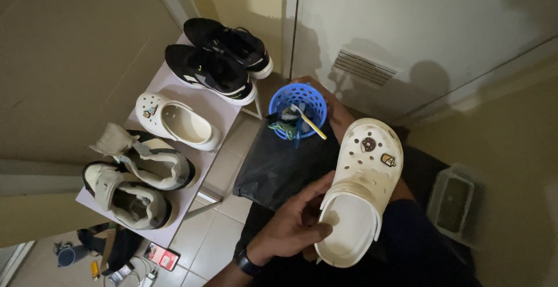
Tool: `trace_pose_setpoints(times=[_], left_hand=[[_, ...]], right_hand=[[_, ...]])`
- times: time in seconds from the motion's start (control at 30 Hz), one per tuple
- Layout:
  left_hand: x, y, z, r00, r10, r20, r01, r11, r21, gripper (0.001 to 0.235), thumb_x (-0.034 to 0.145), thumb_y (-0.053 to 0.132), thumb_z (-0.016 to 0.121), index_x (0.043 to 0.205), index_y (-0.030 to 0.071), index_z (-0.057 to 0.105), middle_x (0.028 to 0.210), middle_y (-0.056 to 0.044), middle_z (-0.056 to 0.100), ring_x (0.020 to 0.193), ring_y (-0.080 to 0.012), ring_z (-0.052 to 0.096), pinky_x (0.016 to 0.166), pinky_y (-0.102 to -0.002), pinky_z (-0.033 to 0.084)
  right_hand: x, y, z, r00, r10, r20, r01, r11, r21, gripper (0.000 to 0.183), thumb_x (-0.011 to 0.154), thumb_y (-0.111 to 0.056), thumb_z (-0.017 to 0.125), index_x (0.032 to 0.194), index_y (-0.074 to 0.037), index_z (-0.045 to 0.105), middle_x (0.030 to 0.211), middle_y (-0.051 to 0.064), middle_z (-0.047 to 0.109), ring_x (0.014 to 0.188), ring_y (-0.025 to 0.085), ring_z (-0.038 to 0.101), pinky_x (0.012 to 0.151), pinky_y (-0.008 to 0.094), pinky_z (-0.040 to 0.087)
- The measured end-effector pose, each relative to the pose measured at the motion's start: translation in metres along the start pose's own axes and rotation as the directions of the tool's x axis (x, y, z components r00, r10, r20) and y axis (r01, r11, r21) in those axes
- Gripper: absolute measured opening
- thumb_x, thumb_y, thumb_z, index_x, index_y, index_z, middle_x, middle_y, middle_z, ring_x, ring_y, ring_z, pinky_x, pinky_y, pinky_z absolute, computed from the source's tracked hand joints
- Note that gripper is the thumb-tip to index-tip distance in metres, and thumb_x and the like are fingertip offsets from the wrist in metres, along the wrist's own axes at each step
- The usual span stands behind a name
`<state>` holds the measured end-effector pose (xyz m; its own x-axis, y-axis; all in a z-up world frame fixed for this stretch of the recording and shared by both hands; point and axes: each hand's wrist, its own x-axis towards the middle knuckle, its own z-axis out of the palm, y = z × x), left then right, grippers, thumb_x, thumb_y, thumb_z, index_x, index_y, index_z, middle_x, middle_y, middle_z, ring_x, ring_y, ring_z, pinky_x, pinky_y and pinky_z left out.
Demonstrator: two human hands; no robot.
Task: The person scrubs the interior and exterior of a white clog-style shoe using a small brush and a cleaning block. The person repeatedly dips the brush into a container and scrubs different parts of the shoe, then places the shoe on a nearby shelf with other footwear.
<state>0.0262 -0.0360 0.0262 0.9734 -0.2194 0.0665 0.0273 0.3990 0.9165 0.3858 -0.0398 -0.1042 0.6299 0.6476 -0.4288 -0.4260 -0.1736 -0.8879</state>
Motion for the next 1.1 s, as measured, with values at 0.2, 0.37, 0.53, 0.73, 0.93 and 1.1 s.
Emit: trace_pose_setpoints(times=[0.2,0.37,0.53,0.73,0.93,1.1], left_hand=[[-0.003,-0.002,0.0,1.0,0.022,-0.006,-0.022,0.998,-0.056,0.082,0.096,0.014,0.067,0.163,0.007,0.021,0.163,-0.009,0.038,0.145,-0.0199,0.043,0.117,-0.034,0.036],[-0.005,0.005,0.003,1.0,0.008,-0.001,-0.008,0.998,-0.069,0.083,0.096,0.022,0.068,0.163,0.007,0.022,0.161,-0.008,0.04,0.141,-0.0188,0.046,0.115,-0.033,0.04],[-0.006,0.003,0.004,1.0,0.003,-0.016,-0.002,0.999,0.054,0.082,0.093,0.014,0.066,0.162,0.007,0.023,0.163,-0.01,0.04,0.145,-0.0206,0.044,0.112,-0.032,0.041],[-0.01,0.008,0.008,1.0,0.014,0.004,-0.014,0.999,0.036,0.081,0.094,0.013,0.067,0.162,0.008,0.023,0.161,-0.011,0.042,0.144,-0.0222,0.046,0.117,-0.036,0.04],[-0.014,0.0,0.012,0.999,0.035,0.006,-0.035,0.998,0.058,0.08,0.095,0.013,0.067,0.162,0.007,0.024,0.164,-0.012,0.038,0.148,-0.0237,0.042,0.12,-0.038,0.036],[-0.016,-0.003,0.013,0.995,0.095,0.024,-0.096,0.993,0.068,0.079,0.097,0.016,0.066,0.162,0.006,0.023,0.163,-0.013,0.039,0.148,-0.025,0.043,0.123,-0.041,0.033]], right_hand=[[0.003,0.014,0.0,0.998,0.061,0.004,-0.061,0.993,0.098,0.038,0.09,-0.037,0.063,0.113,-0.009,0.074,0.107,0.008,0.076,0.096,0.024,0.073,0.094,0.043,0.055],[0.007,0.027,-0.002,0.993,0.115,0.007,-0.115,0.977,0.181,0.04,0.089,-0.04,0.063,0.112,-0.009,0.075,0.105,0.008,0.077,0.094,0.024,0.074,0.094,0.043,0.055],[0.003,0.013,-0.017,0.993,-0.056,-0.104,0.041,0.989,-0.142,0.043,0.101,-0.043,0.053,0.124,-0.012,0.071,0.118,0.008,0.076,0.102,0.021,0.072,0.084,0.034,0.059],[-0.009,0.032,-0.025,0.997,0.012,0.074,-0.006,0.997,-0.074,0.051,0.101,-0.053,0.045,0.128,-0.018,0.071,0.125,0.009,0.075,0.116,0.024,0.071,0.102,0.04,0.055],[-0.012,0.051,-0.023,0.993,0.089,0.072,-0.09,0.996,0.015,0.046,0.095,-0.044,0.06,0.127,-0.011,0.07,0.113,0.013,0.077,0.098,0.023,0.074,0.087,0.039,0.06],[-0.014,0.059,-0.011,1.0,0.019,0.013,-0.019,0.999,0.045,0.036,0.096,-0.037,0.064,0.116,-0.009,0.075,0.103,0.014,0.079,0.088,0.024,0.076,0.08,0.04,0.061]])
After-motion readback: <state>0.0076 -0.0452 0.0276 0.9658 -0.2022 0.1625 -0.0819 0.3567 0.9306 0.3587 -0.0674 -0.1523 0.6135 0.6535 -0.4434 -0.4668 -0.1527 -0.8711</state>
